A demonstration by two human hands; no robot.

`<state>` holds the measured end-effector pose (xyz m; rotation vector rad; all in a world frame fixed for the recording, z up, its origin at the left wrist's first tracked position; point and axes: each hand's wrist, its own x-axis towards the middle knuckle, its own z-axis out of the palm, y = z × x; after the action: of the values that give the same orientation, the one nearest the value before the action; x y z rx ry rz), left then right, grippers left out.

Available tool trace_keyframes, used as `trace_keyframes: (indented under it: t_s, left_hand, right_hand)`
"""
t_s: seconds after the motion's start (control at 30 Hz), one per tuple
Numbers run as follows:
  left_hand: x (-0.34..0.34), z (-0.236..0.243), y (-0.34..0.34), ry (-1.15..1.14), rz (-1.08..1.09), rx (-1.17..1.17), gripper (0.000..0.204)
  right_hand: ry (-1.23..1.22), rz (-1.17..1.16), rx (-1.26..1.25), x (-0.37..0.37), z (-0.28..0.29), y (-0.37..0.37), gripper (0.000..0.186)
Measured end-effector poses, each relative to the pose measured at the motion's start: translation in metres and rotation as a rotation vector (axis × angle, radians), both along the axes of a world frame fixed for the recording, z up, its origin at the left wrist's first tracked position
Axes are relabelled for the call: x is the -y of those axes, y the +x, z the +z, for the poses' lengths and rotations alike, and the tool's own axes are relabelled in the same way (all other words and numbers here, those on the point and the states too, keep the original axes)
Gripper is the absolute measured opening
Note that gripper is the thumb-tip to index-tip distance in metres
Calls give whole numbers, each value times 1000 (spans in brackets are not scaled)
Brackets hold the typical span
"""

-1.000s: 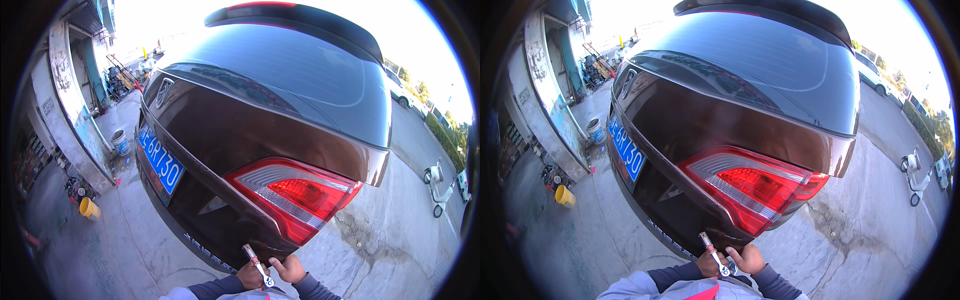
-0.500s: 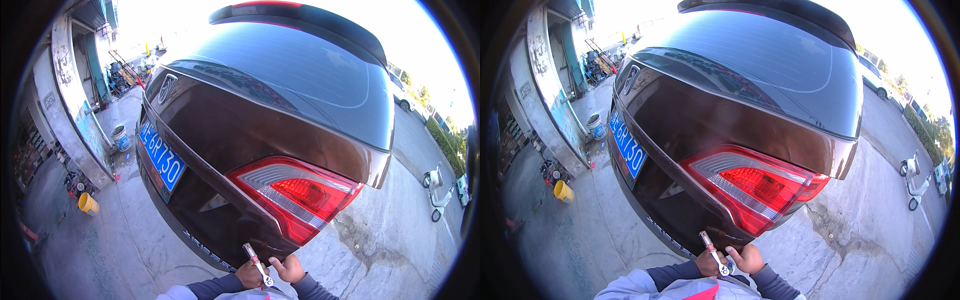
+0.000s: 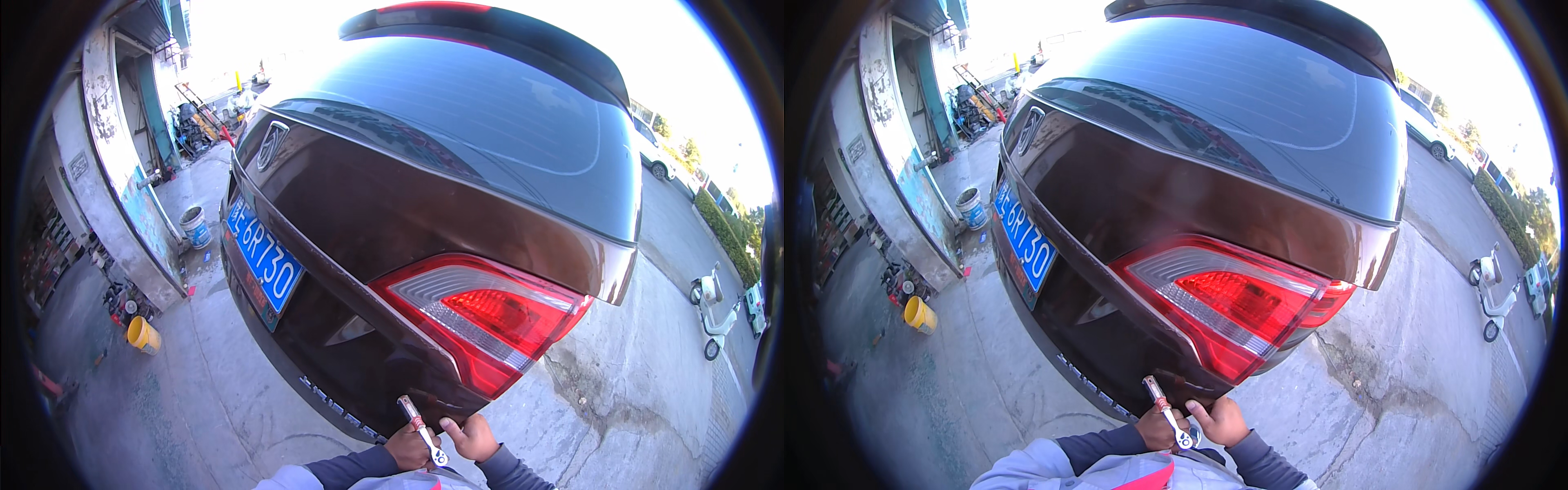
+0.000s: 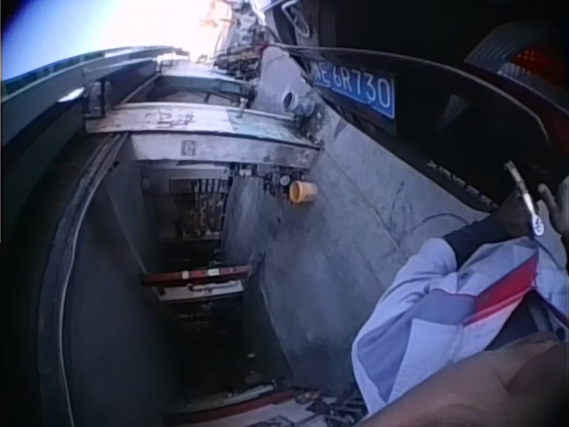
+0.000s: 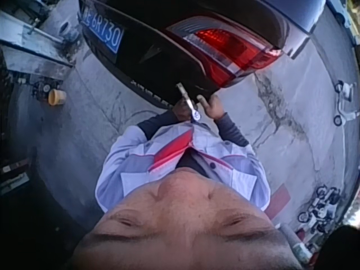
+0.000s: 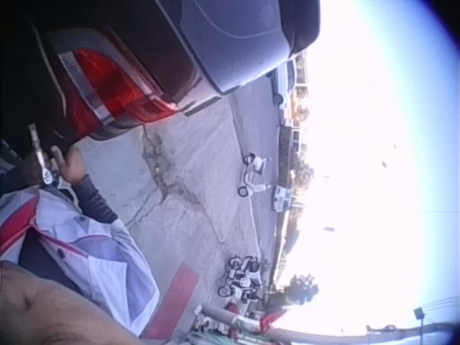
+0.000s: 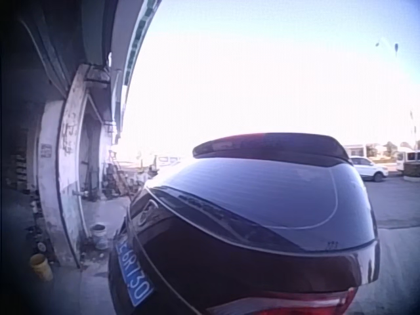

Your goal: The person removes the right taillight from a brown car, then reinstalls it using a ratchet. They tighten the fasteners and check the fit before closing the trunk.

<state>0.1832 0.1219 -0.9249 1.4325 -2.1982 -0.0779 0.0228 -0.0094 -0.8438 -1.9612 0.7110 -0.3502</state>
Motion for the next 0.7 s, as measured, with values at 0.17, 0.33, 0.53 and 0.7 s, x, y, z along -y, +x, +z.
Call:
trace_keyframes:
  t_s: [0.17, 0.33, 0.53, 0.7]
  left_hand:
    - [2, -1, 1, -16, -16, -61, 17]
    - [1, -5, 2, 33, -22, -39, 17]
    - [-1, -11, 0, -8, 1, 41, 19]
    - [-2, -16, 0, 13, 7, 52, 20]
  right_hand:
    - [-9, 1, -16, 0, 2, 0, 34]
    - [-24, 4, -17, -1, 4, 0, 33]
    - [-26, -3, -40, 0, 3, 0, 36]
    - [-22, 0, 14, 0, -6, -1, 37]
